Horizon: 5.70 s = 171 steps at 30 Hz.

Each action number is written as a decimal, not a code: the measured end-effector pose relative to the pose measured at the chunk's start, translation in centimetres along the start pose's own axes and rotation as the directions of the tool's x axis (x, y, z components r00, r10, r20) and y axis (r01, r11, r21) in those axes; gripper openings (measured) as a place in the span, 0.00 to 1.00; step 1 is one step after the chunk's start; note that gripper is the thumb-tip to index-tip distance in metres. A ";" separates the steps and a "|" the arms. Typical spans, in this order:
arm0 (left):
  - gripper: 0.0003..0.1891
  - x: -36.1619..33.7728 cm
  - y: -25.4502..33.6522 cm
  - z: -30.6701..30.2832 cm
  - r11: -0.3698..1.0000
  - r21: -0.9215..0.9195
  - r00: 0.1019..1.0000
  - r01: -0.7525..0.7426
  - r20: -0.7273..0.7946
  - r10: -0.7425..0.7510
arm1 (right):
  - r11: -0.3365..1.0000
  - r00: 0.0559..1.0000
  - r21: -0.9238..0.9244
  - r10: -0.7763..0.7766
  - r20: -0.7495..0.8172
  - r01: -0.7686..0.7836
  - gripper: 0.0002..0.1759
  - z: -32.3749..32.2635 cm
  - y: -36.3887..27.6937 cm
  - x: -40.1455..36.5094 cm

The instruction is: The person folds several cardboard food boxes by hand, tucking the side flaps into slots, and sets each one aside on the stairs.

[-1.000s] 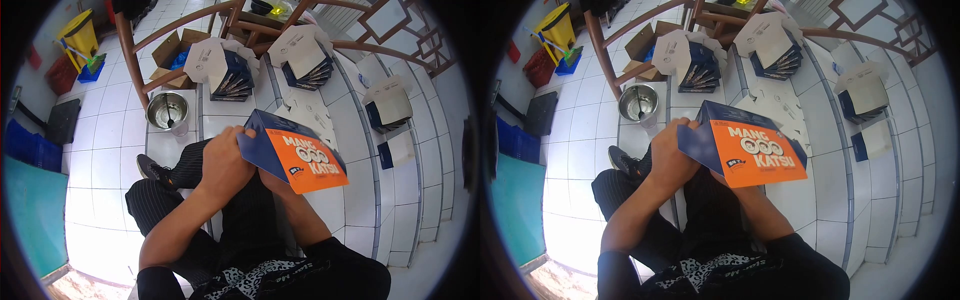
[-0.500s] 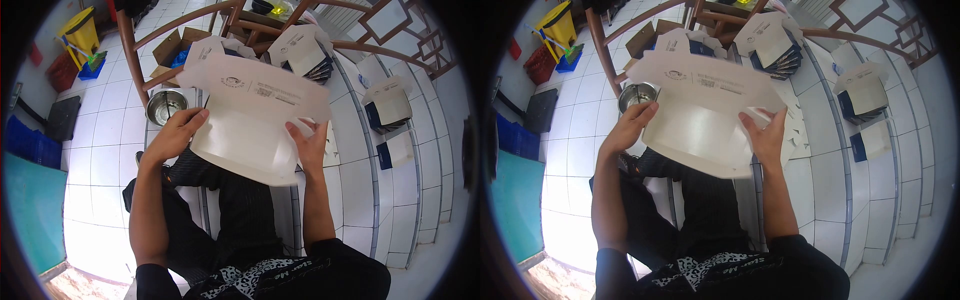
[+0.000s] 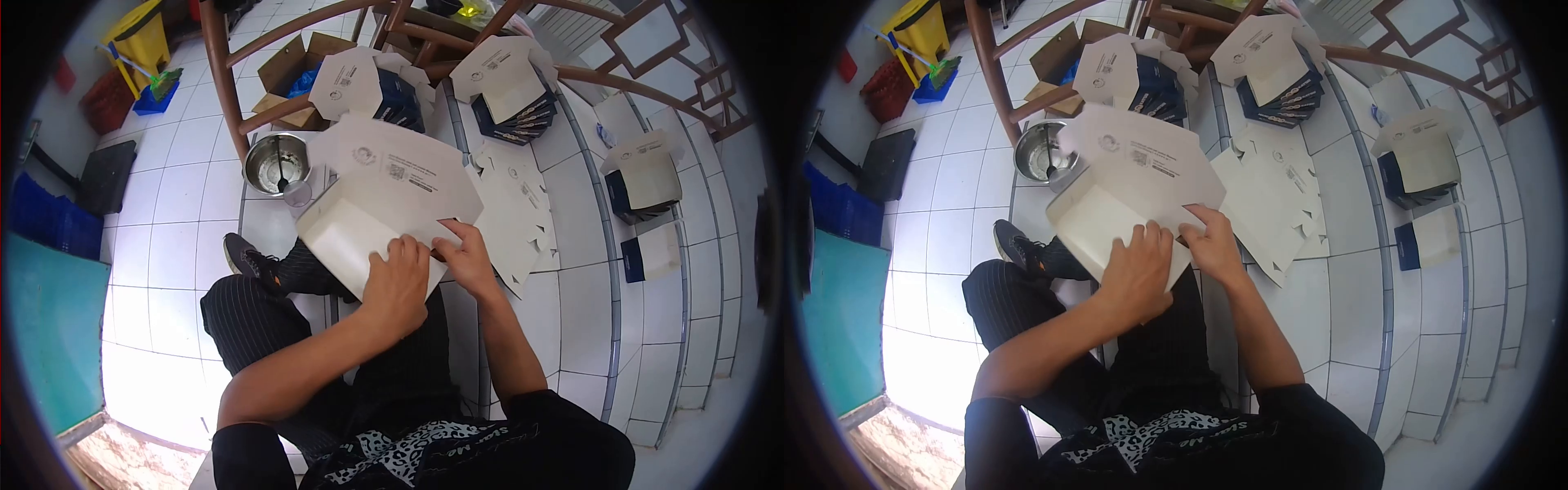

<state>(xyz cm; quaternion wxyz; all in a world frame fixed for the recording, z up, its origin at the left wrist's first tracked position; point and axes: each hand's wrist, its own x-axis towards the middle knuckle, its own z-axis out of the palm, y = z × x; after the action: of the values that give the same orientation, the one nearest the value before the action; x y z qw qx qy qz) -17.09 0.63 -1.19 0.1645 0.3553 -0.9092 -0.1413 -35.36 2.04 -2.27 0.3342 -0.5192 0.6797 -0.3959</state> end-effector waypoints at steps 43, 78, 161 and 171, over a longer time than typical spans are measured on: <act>0.12 4.0 -6.4 -3.6 -0.015 -0.998 0.793 -0.056 -0.035 -0.608 | 0.955 0.891 -0.057 -0.293 -0.346 0.292 0.14 2.6 -7.8 -2.3; 0.20 2.9 -3.4 -2.9 0.351 -0.936 0.901 0.020 -0.135 -0.412 | 0.648 0.748 -0.522 -0.663 -0.028 0.555 0.09 1.4 -9.9 0.4; 0.44 2.3 -4.4 -5.4 0.904 -0.415 0.927 -0.100 -0.370 -0.068 | 0.750 0.991 -0.650 -0.129 0.036 0.121 0.44 -10.9 9.2 -3.3; 0.37 2.8 -4.4 -6.1 0.871 -0.485 0.956 -0.077 -0.283 -0.073 | 0.942 0.983 -0.333 0.014 0.181 0.048 0.28 -14.8 9.4 -1.6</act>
<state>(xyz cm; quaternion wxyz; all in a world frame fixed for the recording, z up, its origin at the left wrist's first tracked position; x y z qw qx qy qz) -13.99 -5.25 3.22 0.3820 0.3180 -0.8093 -0.3131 -51.98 7.80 -3.69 0.2975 -0.6082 0.6995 -0.2284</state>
